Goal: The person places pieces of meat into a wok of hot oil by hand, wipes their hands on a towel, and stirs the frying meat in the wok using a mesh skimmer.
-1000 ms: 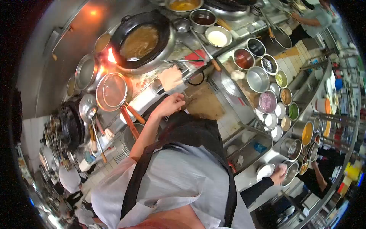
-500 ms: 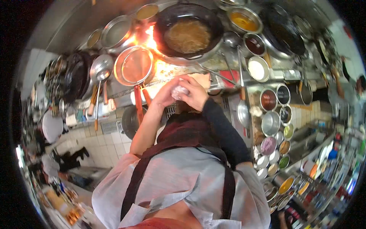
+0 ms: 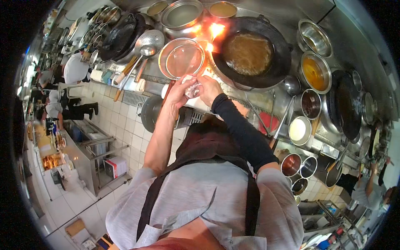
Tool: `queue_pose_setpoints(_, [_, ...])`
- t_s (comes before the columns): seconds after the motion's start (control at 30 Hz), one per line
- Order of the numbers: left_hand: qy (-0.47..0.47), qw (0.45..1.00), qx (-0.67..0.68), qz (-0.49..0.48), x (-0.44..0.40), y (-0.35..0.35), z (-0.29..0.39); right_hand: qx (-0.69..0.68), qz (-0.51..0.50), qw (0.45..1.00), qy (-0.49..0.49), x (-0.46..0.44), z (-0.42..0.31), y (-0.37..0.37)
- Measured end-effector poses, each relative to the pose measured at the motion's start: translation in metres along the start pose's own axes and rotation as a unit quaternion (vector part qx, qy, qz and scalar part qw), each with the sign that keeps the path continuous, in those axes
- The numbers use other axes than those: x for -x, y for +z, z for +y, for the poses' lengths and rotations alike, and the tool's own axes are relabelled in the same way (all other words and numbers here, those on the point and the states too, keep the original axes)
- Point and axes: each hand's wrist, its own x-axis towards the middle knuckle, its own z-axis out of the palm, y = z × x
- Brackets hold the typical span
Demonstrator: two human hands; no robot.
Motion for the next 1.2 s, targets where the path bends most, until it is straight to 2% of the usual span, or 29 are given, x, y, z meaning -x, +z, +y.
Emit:
queue_pose_setpoints(0.1, [-0.023,0.999,0.035,-0.021,-0.007,-0.015,0.001,-0.094,0.024,0.995,-0.003,-0.009,0.005,-0.005])
queue_pose_setpoints(0.13, [-0.033,0.998,0.05,-0.025,-0.008,-0.02,0.001,-0.226,-0.068,0.952,0.195,-0.008,0.006,-0.013])
queue_pose_setpoints(0.27, [-0.042,0.994,0.098,-0.027,-0.013,-0.027,0.008,-0.419,-0.009,0.85,0.318,-0.008,0.024,-0.013])
queue_pose_setpoints(0.37, [-0.05,0.994,0.089,-0.036,-0.018,-0.029,0.014,-0.606,0.029,0.72,0.337,-0.007,0.02,-0.013])
queue_pose_setpoints(0.5, [-0.054,0.992,0.089,-0.069,-0.02,-0.026,0.025,-0.604,0.076,0.722,0.328,-0.011,0.003,-0.009])
queue_pose_setpoints(0.6, [-0.04,0.992,0.079,-0.095,-0.022,-0.031,0.033,-0.446,0.026,0.826,0.344,-0.013,0.001,0.012])
queue_pose_setpoints(0.7, [-0.016,0.992,0.058,-0.107,-0.027,-0.041,0.042,-0.476,-0.057,0.819,0.314,-0.013,-0.006,0.009])
queue_pose_setpoints(0.83, [-0.012,0.996,0.039,-0.079,-0.022,-0.055,0.057,-0.362,-0.053,0.879,0.305,-0.016,-0.019,0.004])
queue_pose_setpoints(0.87, [-0.015,0.996,0.046,-0.08,-0.022,-0.06,0.059,-0.333,-0.028,0.911,0.241,-0.016,-0.015,0.008])
queue_pose_setpoints(0.97, [-0.017,0.994,0.078,-0.08,-0.024,-0.076,0.059,-0.214,0.037,0.955,0.202,-0.006,-0.009,-0.007])
queue_pose_setpoints(1.1, [-0.014,0.992,0.111,-0.052,-0.028,-0.097,0.06,-0.381,0.092,0.862,0.323,0.011,0.004,-0.047])
queue_pose_setpoints(1.13, [-0.014,0.994,0.1,-0.041,-0.026,-0.099,0.062,-0.35,0.1,0.872,0.328,0.014,0.004,-0.057])
queue_pose_setpoints(1.2, [-0.009,0.995,0.1,-0.023,-0.023,-0.099,0.063,-0.496,0.193,0.793,0.296,0.018,-0.006,-0.072])
